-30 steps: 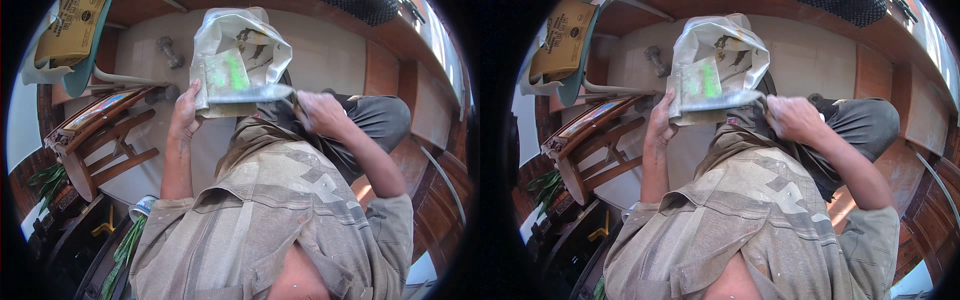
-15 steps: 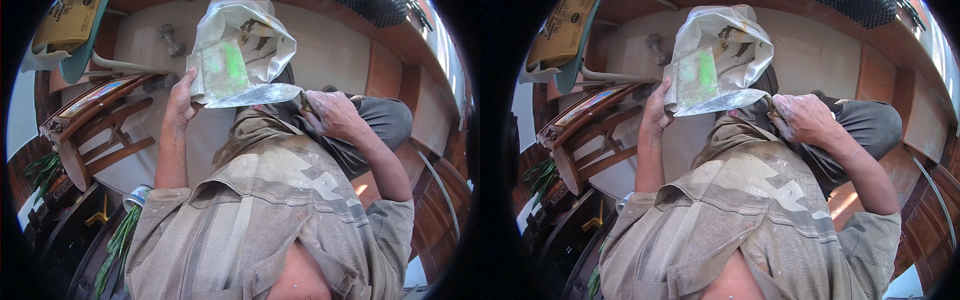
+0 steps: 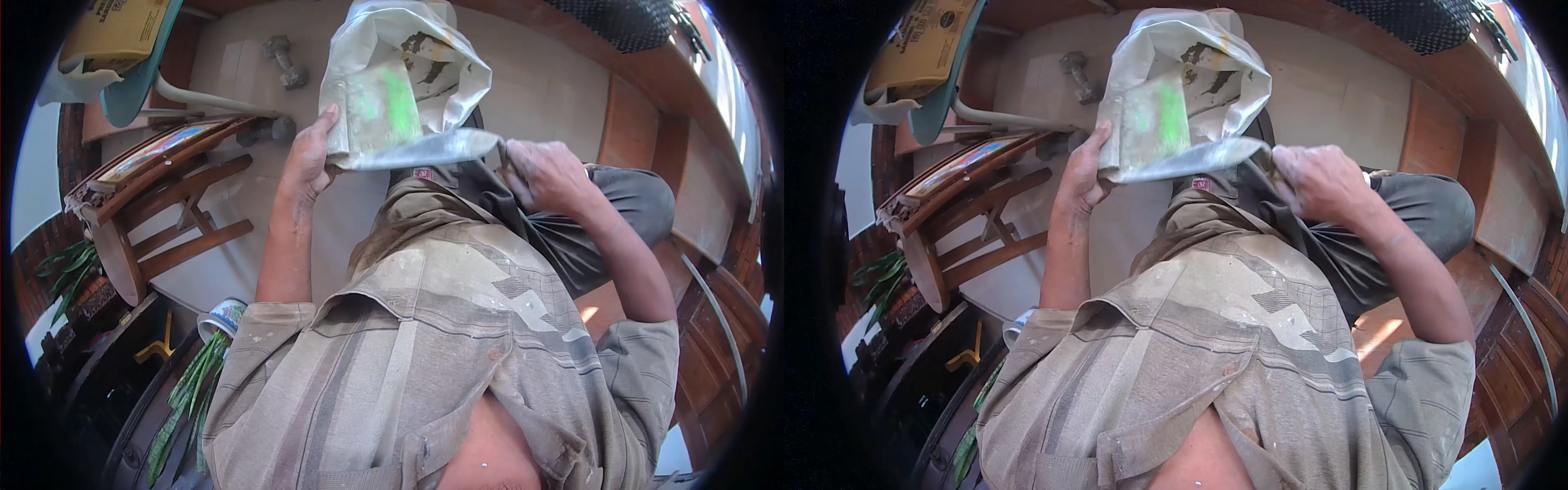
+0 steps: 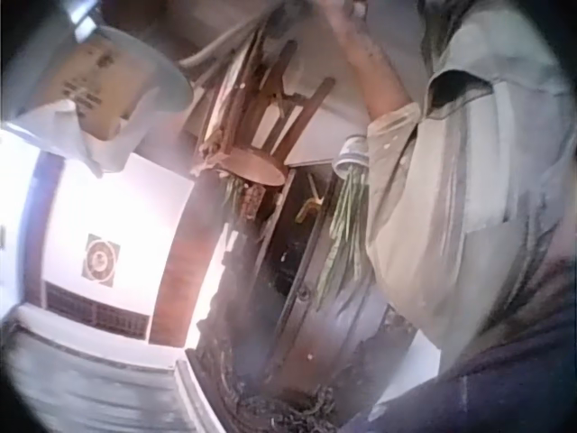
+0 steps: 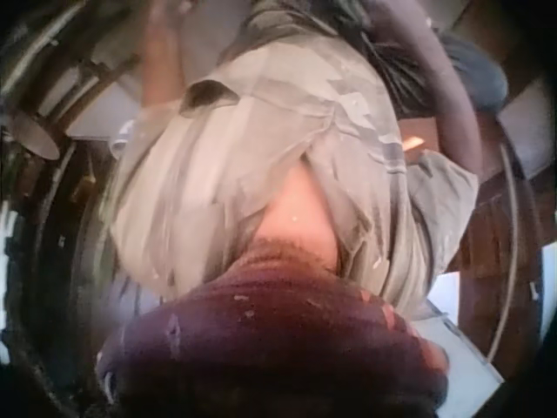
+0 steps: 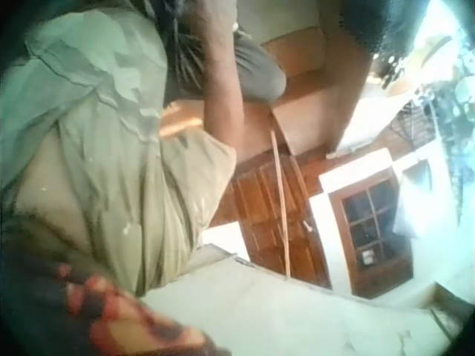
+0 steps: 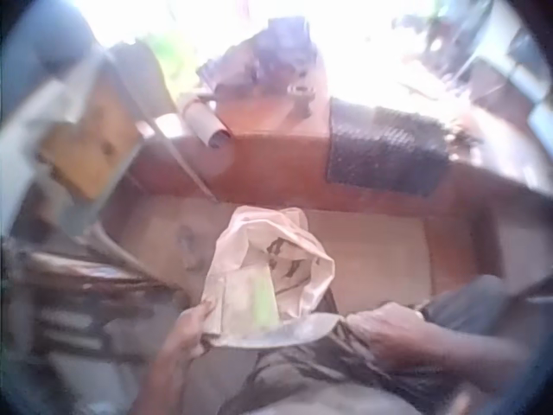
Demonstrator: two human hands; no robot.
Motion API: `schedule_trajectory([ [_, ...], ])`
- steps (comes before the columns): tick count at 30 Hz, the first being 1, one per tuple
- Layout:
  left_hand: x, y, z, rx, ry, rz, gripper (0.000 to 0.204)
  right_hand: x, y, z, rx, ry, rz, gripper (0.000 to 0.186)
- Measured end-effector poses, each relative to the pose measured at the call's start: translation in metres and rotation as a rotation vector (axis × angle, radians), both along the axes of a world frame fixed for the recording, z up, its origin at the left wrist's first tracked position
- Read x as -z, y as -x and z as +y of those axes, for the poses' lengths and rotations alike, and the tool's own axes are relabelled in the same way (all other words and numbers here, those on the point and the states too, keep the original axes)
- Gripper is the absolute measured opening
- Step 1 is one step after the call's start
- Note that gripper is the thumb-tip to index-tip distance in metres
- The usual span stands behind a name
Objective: The recorder applies mortar to a tile using a trowel and spreader.
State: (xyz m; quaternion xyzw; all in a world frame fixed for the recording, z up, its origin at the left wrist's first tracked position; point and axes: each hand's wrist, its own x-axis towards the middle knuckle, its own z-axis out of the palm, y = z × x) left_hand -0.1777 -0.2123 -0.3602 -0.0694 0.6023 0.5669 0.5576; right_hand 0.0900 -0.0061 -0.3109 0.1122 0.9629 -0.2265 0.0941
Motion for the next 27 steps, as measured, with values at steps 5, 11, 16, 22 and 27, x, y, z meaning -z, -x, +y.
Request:
schedule_trajectory([
  [5, 0.009, 0.001, -0.009, -0.004, -0.027, -0.055, 0.042, -0.004, 0.01, 0.014, -0.096, 0.008, 0.018, 0.021],
  [11, -0.003, -0.007, -0.002, 0.12, -0.014, -0.061, 0.043, 0.049, 0.019, 0.044, 0.066, -0.038, -0.067, 0.022],
  [16, 0.007, -0.005, -0.013, -0.036, -0.056, -0.139, 0.043, 0.02, 0.014, 0.026, 0.066, -0.019, -0.066, 0.021],
  [22, 0.006, -0.016, -0.009, -0.034, -0.075, 0.052, 0.048, 0.03, 0.024, 0.036, 0.384, 0.014, -0.023, 0.027],
  [27, 0.002, -0.037, 0.01, -0.309, -0.066, 0.606, 0.053, -0.025, 0.028, -0.034, 0.445, 0.35, -0.088, 0.029],
])
